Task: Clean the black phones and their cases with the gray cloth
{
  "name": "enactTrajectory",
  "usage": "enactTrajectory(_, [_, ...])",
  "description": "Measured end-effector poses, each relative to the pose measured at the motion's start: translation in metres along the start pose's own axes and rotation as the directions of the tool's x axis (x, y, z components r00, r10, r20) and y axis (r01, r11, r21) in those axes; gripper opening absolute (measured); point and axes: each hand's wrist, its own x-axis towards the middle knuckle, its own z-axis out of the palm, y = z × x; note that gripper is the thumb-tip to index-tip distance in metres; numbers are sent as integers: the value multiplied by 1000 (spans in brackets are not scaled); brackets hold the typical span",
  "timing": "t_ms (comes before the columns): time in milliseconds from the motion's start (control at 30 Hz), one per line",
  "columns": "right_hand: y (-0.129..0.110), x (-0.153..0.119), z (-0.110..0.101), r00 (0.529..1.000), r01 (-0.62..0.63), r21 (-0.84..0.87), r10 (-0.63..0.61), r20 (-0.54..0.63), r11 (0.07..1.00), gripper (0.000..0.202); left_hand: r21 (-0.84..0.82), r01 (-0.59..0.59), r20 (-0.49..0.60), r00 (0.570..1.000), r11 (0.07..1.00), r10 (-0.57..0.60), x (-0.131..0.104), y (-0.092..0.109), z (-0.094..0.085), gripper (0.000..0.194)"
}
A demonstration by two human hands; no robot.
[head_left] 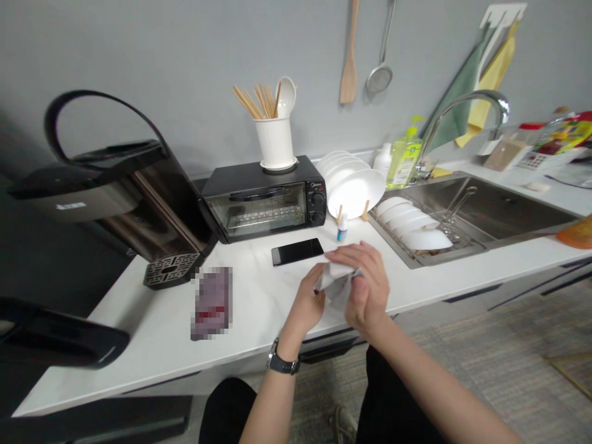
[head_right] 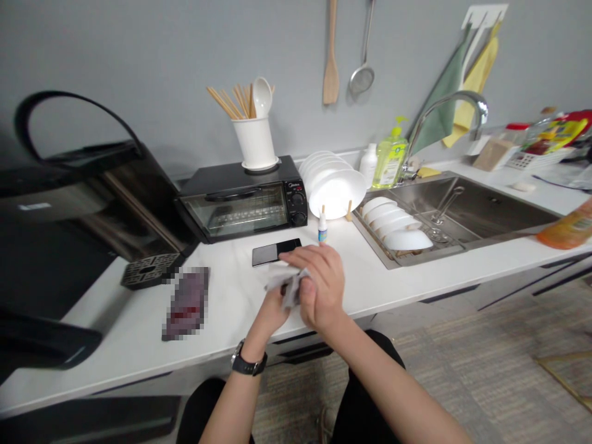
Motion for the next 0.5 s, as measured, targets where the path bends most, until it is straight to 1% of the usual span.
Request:
enactTrajectory(67, [12, 12, -9, 994, -60, -89, 51, -98, 994, 58, -76, -18, 62, 998, 997, 23, 5, 3, -1, 31])
enactTrajectory(100, [19, 17, -12, 993, -65, -137, 50, -109, 988, 56, -124, -23, 88, 995, 992, 34, 5, 5, -2, 31])
enactTrajectory(133, [25, 22, -13, 995, -58, -180, 42, -88, 982, 54, -161, -24, 108, 993, 987, 41, 5, 7, -3, 31])
enactTrajectory(167, [30, 25, -14, 999, -38, -208, 33, -27, 977, 50, -185, -24, 118, 992, 982, 47, 5, 9, -3, 31])
enactTrajectory(200, [33, 27, -13, 997, -13, -211, 28, 67, 977, 48, -198, -27, 122, 991, 980, 52, 5, 9, -3, 30])
enactTrajectory(233, [34, 28, -12, 985, 4, -182, 28, 173, 983, 46, -202, -33, 116, 992, 979, 58, 4, 8, -3, 30])
enactTrajectory(300, [31, 26, -6, 938, 8, -67, 16, 347, 998, 46, -182, -40, 94, 994, 982, 58, 3, 3, -2, 28])
enactTrajectory(333, [27, 24, -3, 919, 6, -8, -2, 393, 1000, 47, -153, -30, 80, 996, 988, 43, 2, -2, -1, 27])
enactTrajectory(400, [17, 20, 3, 909, 31, 60, -53, 414, 998, 46, -63, 0, 62, 998, 998, 4, 1, -13, 1, 25])
enactTrajectory(500, [5, 17, 8, 883, 153, 66, -167, 440, 986, 37, 100, 0, 80, 997, 995, -8, -2, -26, 3, 26])
